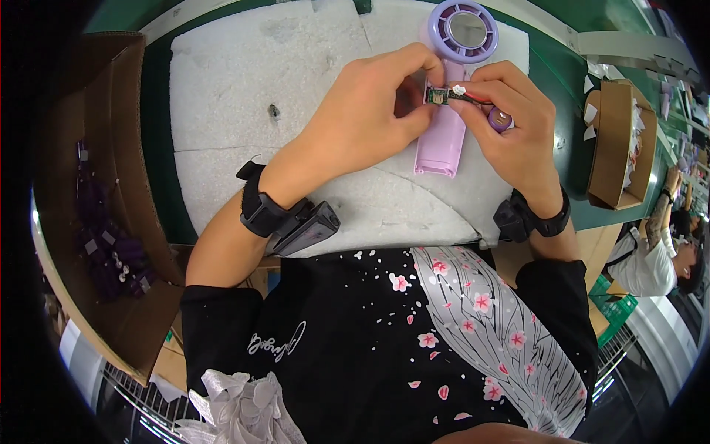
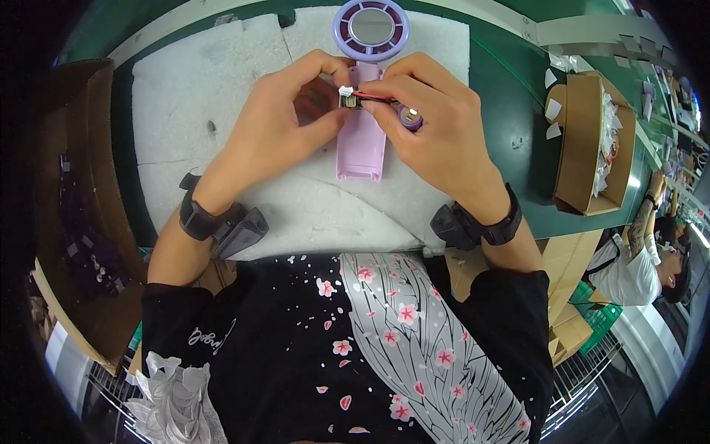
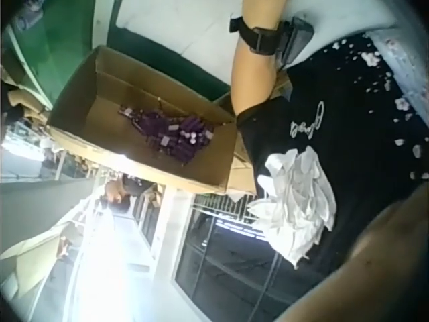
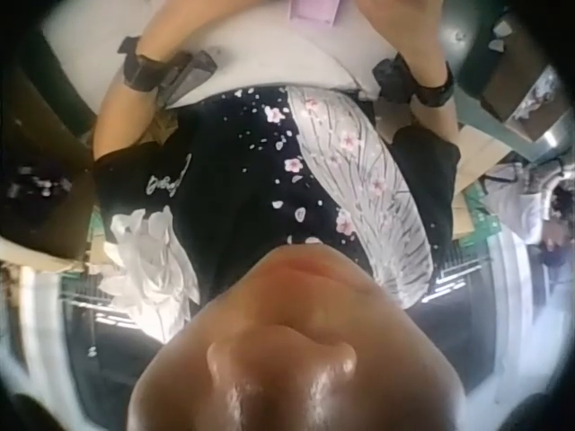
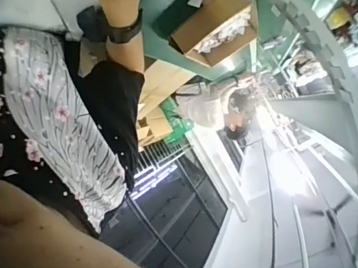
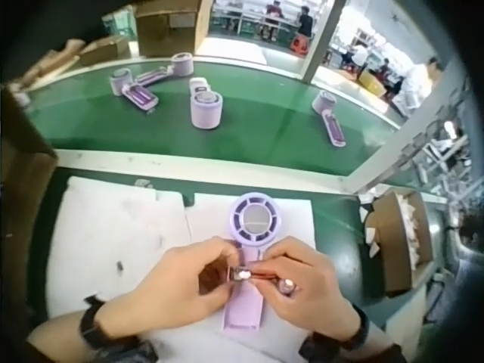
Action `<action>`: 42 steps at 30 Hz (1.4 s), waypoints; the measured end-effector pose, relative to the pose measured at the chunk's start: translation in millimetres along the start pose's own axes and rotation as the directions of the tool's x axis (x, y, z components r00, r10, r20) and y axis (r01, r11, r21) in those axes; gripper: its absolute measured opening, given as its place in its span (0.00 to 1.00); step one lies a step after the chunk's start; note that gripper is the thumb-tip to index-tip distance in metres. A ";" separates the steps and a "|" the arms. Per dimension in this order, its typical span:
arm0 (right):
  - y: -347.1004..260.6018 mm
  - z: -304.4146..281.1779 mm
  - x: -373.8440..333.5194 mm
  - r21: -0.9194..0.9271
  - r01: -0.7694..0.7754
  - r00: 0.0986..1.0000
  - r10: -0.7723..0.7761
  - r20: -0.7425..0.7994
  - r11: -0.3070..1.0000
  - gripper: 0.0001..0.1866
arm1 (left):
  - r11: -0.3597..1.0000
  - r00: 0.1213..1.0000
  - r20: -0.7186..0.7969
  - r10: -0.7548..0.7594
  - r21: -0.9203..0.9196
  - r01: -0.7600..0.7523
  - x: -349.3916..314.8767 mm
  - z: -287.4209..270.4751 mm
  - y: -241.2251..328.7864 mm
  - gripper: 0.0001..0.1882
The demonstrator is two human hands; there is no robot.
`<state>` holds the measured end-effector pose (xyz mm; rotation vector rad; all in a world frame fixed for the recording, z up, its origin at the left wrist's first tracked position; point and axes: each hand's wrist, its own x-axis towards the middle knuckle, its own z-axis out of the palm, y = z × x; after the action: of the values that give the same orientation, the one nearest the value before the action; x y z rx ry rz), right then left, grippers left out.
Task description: The person connects a circuit board to a wire, installs the board and a battery into a fan housing, and places it on a conveyor belt. They then pick up another battery, wrap it with tape, and prepare it for the next assembly.
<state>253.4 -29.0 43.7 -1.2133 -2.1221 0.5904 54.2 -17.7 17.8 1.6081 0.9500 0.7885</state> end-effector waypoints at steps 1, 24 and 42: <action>-0.4 0.1 -0.1 -0.015 0.005 1.000 -0.005 0.001 1.000 0.09 | 0.999 0.999 0.024 -0.023 0.034 0.023 0.4 0.3 1.3 0.13; -1.6 7.7 -0.1 -0.068 0.054 0.985 -0.065 -0.161 0.996 0.12 | 0.994 0.999 -0.049 -0.018 0.104 0.023 2.9 5.5 0.6 0.17; 2.5 2.4 3.8 -0.018 -0.056 0.993 0.054 -0.102 0.998 0.12 | 0.993 0.995 -0.009 0.101 0.058 -0.100 8.5 2.5 -2.2 0.10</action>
<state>251.8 -24.6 41.5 -1.2889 -2.0202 0.5207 60.0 -11.1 15.3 1.7139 0.9136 0.8470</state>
